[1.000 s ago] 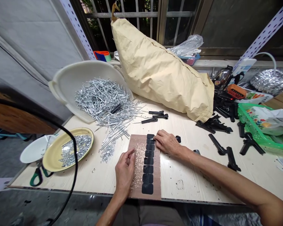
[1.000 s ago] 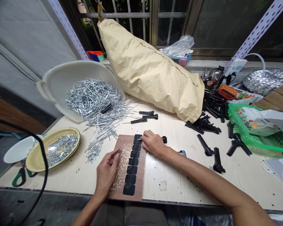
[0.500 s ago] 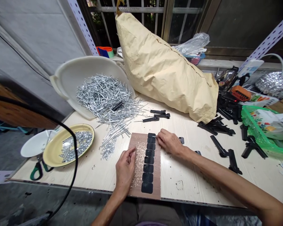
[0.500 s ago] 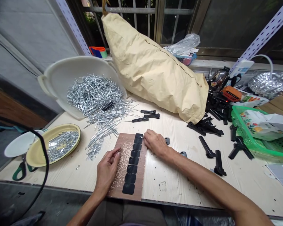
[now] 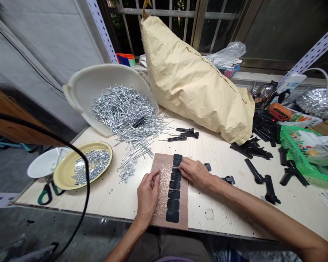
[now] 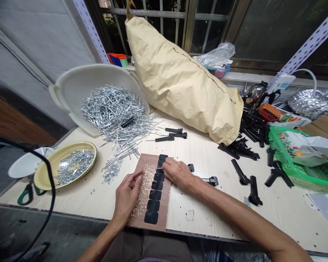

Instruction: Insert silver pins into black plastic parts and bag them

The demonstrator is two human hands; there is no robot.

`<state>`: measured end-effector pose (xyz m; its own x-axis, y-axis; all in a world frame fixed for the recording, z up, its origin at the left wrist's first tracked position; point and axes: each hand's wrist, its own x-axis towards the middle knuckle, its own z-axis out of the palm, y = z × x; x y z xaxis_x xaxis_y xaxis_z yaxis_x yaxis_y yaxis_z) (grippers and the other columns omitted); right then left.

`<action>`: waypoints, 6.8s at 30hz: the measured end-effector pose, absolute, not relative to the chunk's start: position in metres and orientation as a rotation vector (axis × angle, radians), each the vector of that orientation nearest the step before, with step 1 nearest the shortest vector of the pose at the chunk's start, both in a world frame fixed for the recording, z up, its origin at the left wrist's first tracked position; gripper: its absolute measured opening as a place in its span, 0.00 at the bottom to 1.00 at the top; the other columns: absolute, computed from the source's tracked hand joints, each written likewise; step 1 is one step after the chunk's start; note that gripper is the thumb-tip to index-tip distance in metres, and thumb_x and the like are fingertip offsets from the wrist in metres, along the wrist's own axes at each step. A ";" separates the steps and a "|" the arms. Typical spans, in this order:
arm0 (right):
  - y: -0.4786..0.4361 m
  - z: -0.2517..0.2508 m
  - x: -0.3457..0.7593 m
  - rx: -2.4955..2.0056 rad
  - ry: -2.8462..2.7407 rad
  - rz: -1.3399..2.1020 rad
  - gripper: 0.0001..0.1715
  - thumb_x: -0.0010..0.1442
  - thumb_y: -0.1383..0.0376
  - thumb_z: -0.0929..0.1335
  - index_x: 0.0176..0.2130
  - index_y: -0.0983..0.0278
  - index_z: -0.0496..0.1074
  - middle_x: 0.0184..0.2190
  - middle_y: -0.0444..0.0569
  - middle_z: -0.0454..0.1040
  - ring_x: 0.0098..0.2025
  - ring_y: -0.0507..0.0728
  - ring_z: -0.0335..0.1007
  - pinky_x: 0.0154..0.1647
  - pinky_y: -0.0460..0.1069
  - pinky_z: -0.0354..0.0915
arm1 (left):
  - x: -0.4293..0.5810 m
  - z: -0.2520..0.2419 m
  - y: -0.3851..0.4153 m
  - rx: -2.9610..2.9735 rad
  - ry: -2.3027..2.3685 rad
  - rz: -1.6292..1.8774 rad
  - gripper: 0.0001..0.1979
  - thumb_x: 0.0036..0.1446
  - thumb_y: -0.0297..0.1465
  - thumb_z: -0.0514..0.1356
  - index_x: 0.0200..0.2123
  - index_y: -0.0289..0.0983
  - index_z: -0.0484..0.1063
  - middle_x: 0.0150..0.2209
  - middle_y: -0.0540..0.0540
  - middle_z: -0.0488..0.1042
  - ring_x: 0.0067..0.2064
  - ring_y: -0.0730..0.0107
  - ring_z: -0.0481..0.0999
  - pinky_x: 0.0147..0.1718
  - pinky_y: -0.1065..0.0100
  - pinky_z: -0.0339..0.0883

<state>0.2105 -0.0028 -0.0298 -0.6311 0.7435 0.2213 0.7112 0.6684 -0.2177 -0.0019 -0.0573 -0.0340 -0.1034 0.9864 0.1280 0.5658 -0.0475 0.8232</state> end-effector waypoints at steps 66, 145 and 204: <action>-0.040 0.020 0.101 -1.029 -2.443 0.193 0.18 0.66 0.63 0.58 0.52 0.55 0.68 0.33 0.47 0.72 0.35 0.53 0.67 0.34 0.45 0.60 | -0.062 0.005 -0.065 0.348 0.999 1.409 0.14 0.41 0.31 0.70 0.30 0.31 0.72 0.27 0.49 0.73 0.26 0.79 0.71 0.28 0.74 0.71; -0.031 -0.005 0.127 -1.295 -2.294 0.226 0.11 0.65 0.61 0.61 0.35 0.63 0.68 0.30 0.44 0.71 0.32 0.51 0.65 0.30 0.46 0.52 | -0.037 -0.010 -0.041 0.873 1.306 1.227 0.14 0.46 0.38 0.65 0.28 0.31 0.72 0.22 0.51 0.71 0.20 0.80 0.65 0.21 0.75 0.61; -0.012 -0.039 0.232 -0.797 -2.653 0.292 0.21 0.67 0.71 0.53 0.33 0.65 0.70 0.25 0.42 0.65 0.27 0.48 0.56 0.21 0.42 0.52 | 0.000 -0.028 -0.047 1.756 1.799 0.949 0.21 0.59 0.41 0.52 0.50 0.35 0.69 0.38 0.42 0.73 0.36 0.65 0.72 0.37 0.64 0.66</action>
<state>0.2319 -0.0125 -0.0391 -0.7787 0.5647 0.2736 0.4916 0.8200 -0.2933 -0.0002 -0.0472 -0.0276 -0.0878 0.9857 0.1440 0.6756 -0.0473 0.7357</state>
